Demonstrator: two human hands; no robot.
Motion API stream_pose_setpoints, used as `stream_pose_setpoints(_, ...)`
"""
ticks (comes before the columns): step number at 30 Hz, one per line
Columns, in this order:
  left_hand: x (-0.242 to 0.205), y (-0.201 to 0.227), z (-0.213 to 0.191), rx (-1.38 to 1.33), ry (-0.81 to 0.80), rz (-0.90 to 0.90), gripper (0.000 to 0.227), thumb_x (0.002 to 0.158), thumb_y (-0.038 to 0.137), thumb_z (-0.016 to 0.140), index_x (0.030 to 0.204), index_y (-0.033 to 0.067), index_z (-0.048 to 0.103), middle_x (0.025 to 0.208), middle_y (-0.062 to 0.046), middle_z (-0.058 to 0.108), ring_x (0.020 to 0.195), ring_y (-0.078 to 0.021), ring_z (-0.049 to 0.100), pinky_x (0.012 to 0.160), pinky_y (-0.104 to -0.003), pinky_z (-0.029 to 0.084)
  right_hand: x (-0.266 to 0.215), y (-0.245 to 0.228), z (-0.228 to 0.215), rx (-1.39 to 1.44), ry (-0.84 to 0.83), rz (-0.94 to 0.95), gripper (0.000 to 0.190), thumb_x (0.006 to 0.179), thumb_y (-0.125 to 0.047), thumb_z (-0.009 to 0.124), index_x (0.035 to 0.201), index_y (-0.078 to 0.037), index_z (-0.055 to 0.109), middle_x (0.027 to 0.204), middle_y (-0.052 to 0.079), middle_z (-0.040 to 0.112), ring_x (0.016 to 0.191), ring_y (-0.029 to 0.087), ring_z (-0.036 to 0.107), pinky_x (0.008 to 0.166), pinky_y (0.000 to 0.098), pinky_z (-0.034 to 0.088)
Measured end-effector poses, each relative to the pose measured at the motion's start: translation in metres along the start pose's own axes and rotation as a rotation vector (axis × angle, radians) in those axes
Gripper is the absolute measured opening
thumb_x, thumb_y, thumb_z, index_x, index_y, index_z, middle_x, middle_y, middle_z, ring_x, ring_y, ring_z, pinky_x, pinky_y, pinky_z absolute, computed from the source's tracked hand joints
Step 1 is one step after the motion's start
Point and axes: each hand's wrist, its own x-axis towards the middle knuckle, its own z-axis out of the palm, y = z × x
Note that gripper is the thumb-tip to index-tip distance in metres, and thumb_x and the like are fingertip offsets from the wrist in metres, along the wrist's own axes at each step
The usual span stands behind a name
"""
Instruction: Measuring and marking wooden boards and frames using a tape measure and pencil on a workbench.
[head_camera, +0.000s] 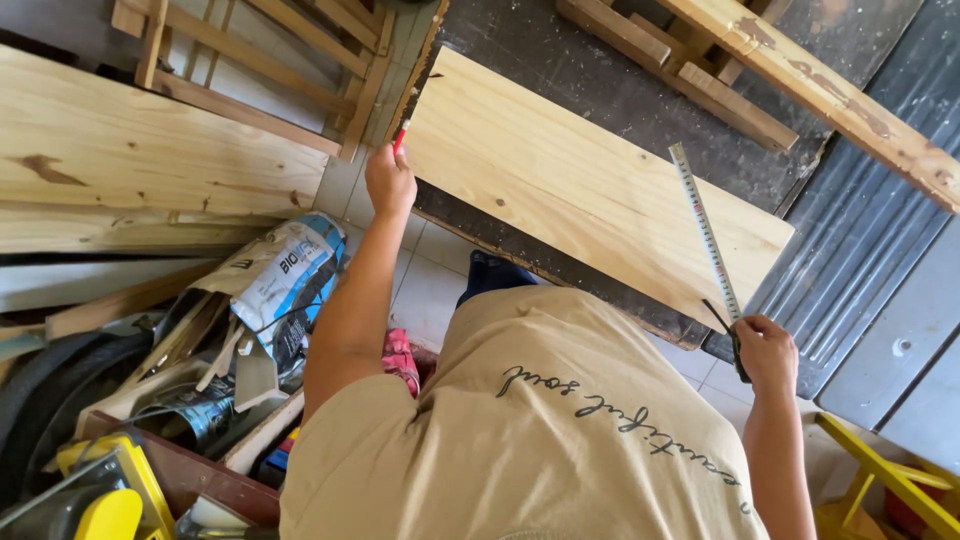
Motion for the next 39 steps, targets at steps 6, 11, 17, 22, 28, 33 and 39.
stream_pose_setpoints(6,-0.076,0.089,0.003,-0.54,-0.333,0.005,0.021,0.092,0.038,0.079,0.11,0.027,0.08,0.082,-0.003,0.074,0.079,-0.0172,0.072,0.077,-0.034,0.06,-0.002,-0.049,0.004,-0.059,-0.007,-0.391,0.034,0.105,-0.041,0.061,0.123,-0.017,0.077,0.126,0.018,0.072,0.124,0.049,0.061,0.105,0.063,0.049)
stream_pose_setpoints(11,-0.094,0.112,0.035,-1.071,-0.421,-0.102,0.026,0.089,0.024,0.09,0.102,0.0086,0.074,0.066,0.0,0.06,0.055,-0.0054,0.058,0.054,-0.021,0.057,-0.003,-0.107,0.043,-0.201,-0.092,-0.564,0.029,0.106,-0.036,0.057,0.12,-0.017,0.074,0.119,0.015,0.072,0.125,0.043,0.063,0.108,0.0567,0.051)
stream_pose_setpoints(17,-0.061,0.106,0.022,-1.087,-0.316,-0.258,0.03,0.089,0.032,0.088,0.089,0.0058,0.074,0.066,-0.005,0.06,0.045,-0.0047,0.051,0.04,-0.02,0.043,-0.021,-0.151,0.063,-0.177,-0.302,-0.561,0.029,0.105,-0.036,0.054,0.118,-0.018,0.073,0.12,0.018,0.074,0.126,0.047,0.063,0.111,0.0599,0.048)
stream_pose_setpoints(22,-0.007,0.076,-0.001,-1.086,-0.118,-0.303,0.031,0.096,0.039,0.078,0.088,0.0103,0.071,0.068,-0.003,0.056,0.047,-0.0075,0.051,0.041,-0.02,0.041,-0.016,-0.146,0.046,-0.258,-0.379,-0.495,0.033,0.102,-0.035,0.057,0.117,-0.013,0.077,0.121,0.024,0.078,0.126,0.051,0.064,0.113,0.0597,0.047)
stream_pose_setpoints(28,0.006,0.043,-0.018,-0.724,-0.035,-0.157,0.034,0.102,0.036,0.065,0.08,0.0127,0.075,0.061,-0.003,0.066,0.055,-0.0133,0.059,0.056,-0.027,0.046,0.004,-0.131,0.029,-0.341,-0.257,-0.4,0.035,0.104,-0.039,0.058,0.117,-0.018,0.081,0.119,0.02,0.082,0.125,0.048,0.067,0.111,0.0567,0.05)
stream_pose_setpoints(33,0.001,0.02,0.001,-0.684,-0.074,-0.177,0.025,0.102,0.034,0.07,0.089,0.016,0.081,0.056,0.002,0.064,0.053,-0.0103,0.061,0.055,-0.024,0.048,-0.001,-0.14,0.031,-0.422,-0.228,-0.409,0.034,0.102,-0.042,0.058,0.118,-0.023,0.081,0.121,0.014,0.082,0.124,0.043,0.069,0.11,0.0539,0.051)
stream_pose_setpoints(39,-0.02,0.014,0.024,-0.775,-0.437,-0.122,0.023,0.11,0.029,0.054,0.107,0.018,0.074,0.069,-0.002,0.068,0.055,-0.0053,0.052,0.051,-0.018,0.042,0.003,-0.143,0.098,-0.134,-0.223,-0.481,0.035,0.1,-0.028,0.06,0.118,-0.003,0.077,0.118,0.028,0.076,0.12,0.053,0.065,0.106,0.064,0.048)
